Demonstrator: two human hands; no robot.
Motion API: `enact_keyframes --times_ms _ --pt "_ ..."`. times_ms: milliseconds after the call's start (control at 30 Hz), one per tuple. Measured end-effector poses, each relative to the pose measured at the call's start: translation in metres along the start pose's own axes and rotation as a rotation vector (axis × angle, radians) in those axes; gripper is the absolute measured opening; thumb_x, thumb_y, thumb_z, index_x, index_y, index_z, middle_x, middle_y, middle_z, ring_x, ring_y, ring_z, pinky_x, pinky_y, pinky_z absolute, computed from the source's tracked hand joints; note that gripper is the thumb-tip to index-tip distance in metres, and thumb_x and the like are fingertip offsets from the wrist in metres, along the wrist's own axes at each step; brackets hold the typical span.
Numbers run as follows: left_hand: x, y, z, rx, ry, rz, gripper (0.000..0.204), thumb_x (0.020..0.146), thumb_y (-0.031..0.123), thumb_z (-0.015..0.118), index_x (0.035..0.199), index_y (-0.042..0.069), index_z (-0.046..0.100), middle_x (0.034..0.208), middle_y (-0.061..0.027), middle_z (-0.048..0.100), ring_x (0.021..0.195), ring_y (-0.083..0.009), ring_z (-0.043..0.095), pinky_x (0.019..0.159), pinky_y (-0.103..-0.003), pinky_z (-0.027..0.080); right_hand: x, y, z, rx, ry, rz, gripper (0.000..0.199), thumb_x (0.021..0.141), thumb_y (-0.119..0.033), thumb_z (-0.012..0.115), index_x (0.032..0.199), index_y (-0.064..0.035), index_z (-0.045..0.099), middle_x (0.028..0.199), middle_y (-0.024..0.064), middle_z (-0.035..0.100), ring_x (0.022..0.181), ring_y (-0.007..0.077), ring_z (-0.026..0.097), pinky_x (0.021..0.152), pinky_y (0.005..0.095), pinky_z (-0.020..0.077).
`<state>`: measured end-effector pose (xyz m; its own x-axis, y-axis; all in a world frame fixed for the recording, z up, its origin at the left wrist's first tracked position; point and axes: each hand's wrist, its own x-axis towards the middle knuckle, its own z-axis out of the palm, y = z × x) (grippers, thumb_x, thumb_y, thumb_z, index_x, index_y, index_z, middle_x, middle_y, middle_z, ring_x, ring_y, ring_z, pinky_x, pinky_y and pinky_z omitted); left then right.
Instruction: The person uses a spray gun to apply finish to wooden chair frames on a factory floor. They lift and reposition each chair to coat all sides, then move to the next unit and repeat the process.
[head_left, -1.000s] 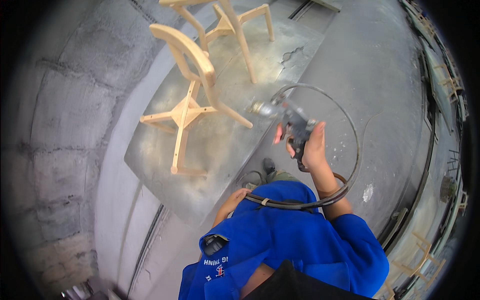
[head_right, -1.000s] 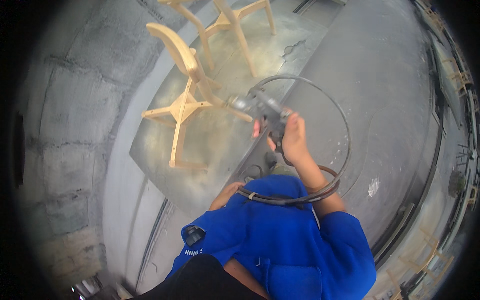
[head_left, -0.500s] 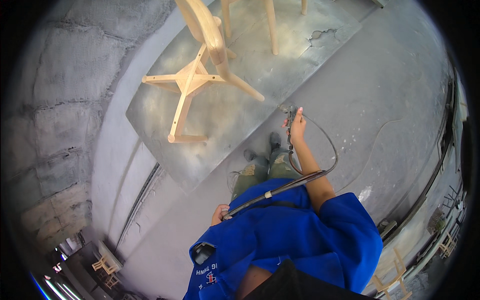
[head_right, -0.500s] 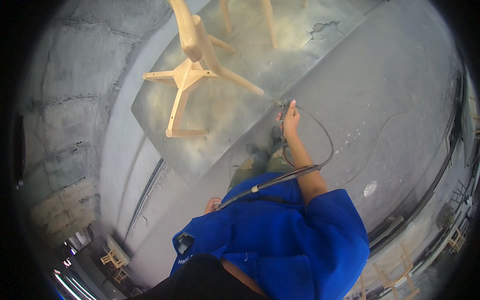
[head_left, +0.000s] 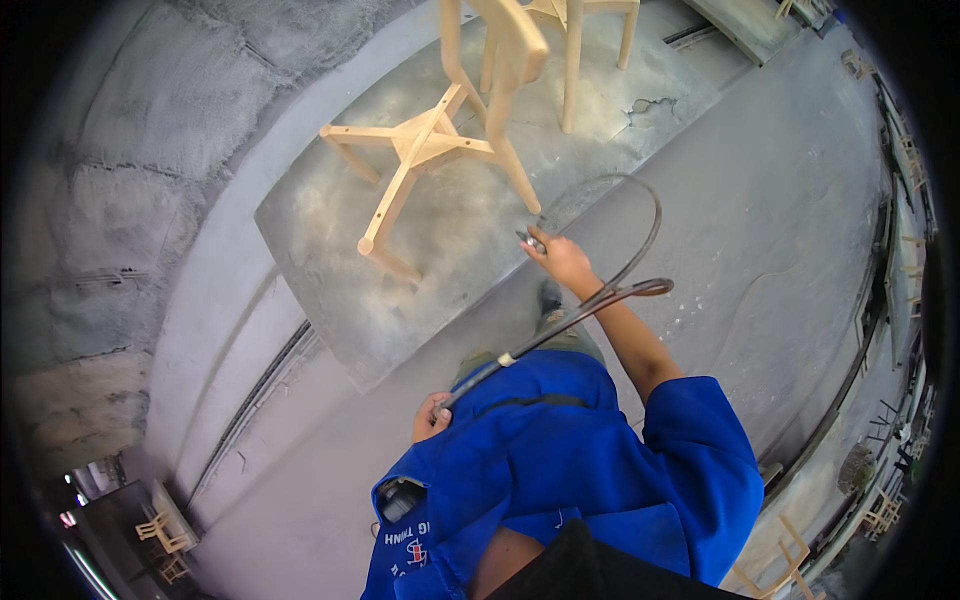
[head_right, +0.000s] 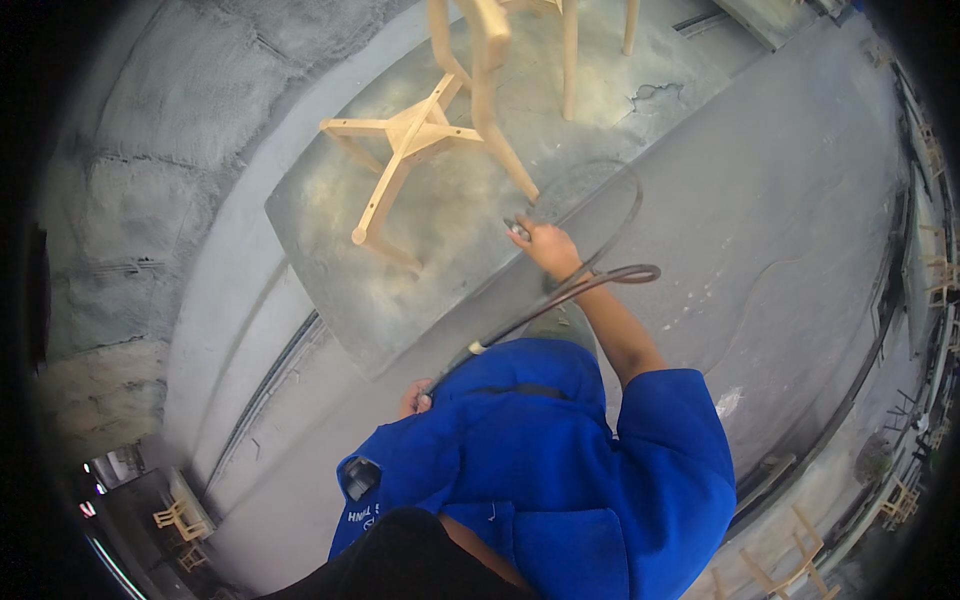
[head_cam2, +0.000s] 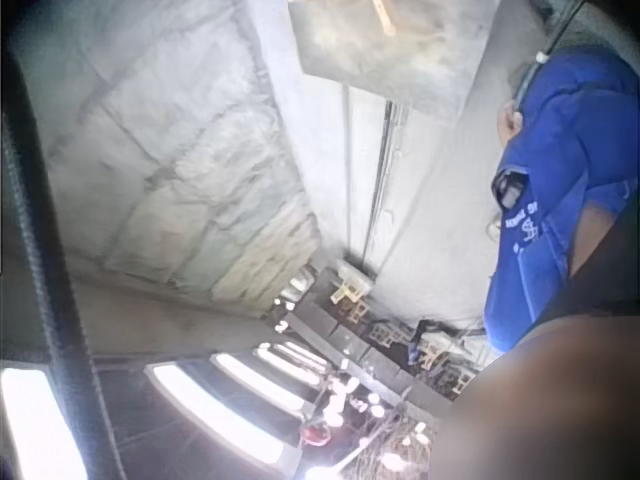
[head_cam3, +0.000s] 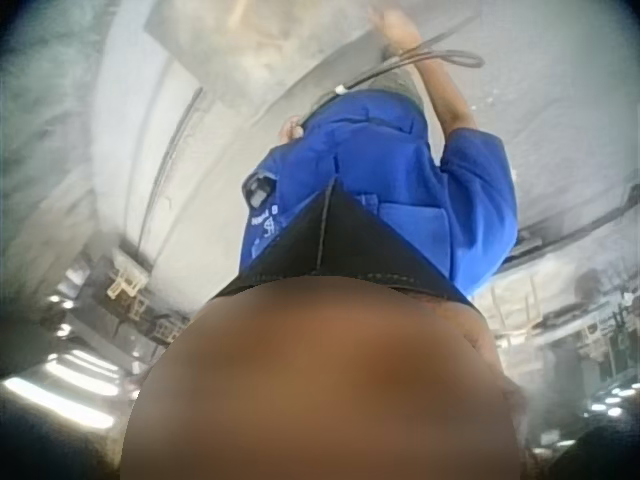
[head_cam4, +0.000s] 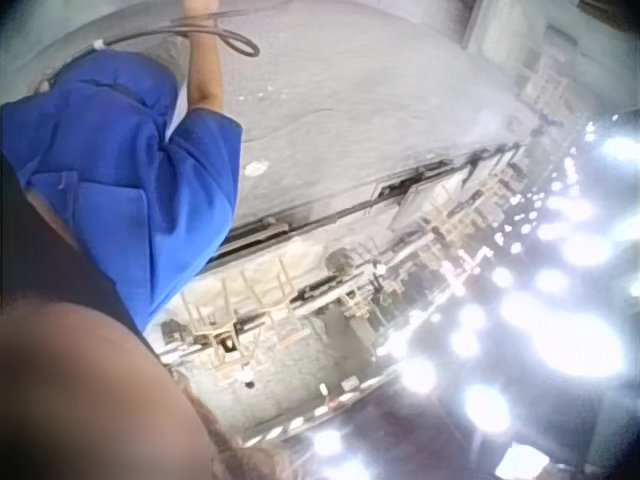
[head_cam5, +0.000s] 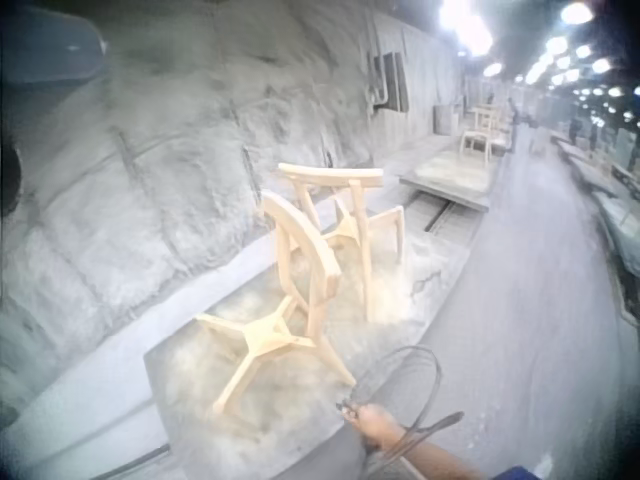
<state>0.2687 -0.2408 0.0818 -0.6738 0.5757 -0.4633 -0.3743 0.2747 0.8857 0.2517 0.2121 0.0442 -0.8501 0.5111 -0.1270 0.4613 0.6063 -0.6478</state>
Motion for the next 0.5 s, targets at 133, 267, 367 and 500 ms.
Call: enact_keyframes --times_ms 133,267,367,500 --pt "-0.015 0.005 -0.033 -0.149 -0.102 0.034 0.063 0.092 0.049 0.073 0.131 0.003 0.055 0.106 -0.0074 0.067 0.099 -0.0147 0.061 0.089 -0.026 0.046 -0.018 -0.097 -0.051 -0.259 0.194 -0.182 0.053 0.094 -0.052 0.062 0.138 -0.0219 0.061 0.082 0.0174 0.068 0.076 0.0385 0.069 0.067 0.0467 0.0544" --pt "-0.031 0.017 -0.061 -0.141 -0.185 0.048 0.062 0.09 0.045 0.075 0.131 0.003 0.055 0.108 -0.0087 0.069 0.1 -0.0142 0.062 0.09 -0.027 0.047 -0.065 -0.168 -0.109 -0.277 0.417 -0.268 0.057 0.089 -0.037 0.074 0.143 -0.0254 0.057 0.093 0.016 0.069 0.075 0.0325 0.067 0.068 0.0416 0.0549" --pt "-0.043 0.021 -0.084 -0.13 -0.244 -0.017 0.06 0.088 0.036 0.079 0.131 0.002 0.054 0.109 -0.0093 0.07 0.1 -0.014 0.063 0.09 -0.026 0.048 -0.1 -0.195 -0.125 -0.244 0.742 -0.436 0.061 0.086 -0.033 0.079 0.143 -0.0242 0.058 0.082 0.0106 0.066 0.064 0.0284 0.061 0.06 0.0398 0.0526" --pt "-0.05 0.019 -0.1 -0.197 -0.339 -0.077 0.057 0.087 0.024 0.08 0.132 0.002 0.054 0.11 -0.0099 0.07 0.1 -0.0136 0.064 0.089 -0.025 0.049 -0.133 -0.189 -0.109 -0.037 0.816 -0.27 0.057 0.091 -0.032 0.075 0.144 -0.0209 0.058 0.081 0.0065 0.065 0.06 0.0188 0.055 0.059 0.0366 0.0493"
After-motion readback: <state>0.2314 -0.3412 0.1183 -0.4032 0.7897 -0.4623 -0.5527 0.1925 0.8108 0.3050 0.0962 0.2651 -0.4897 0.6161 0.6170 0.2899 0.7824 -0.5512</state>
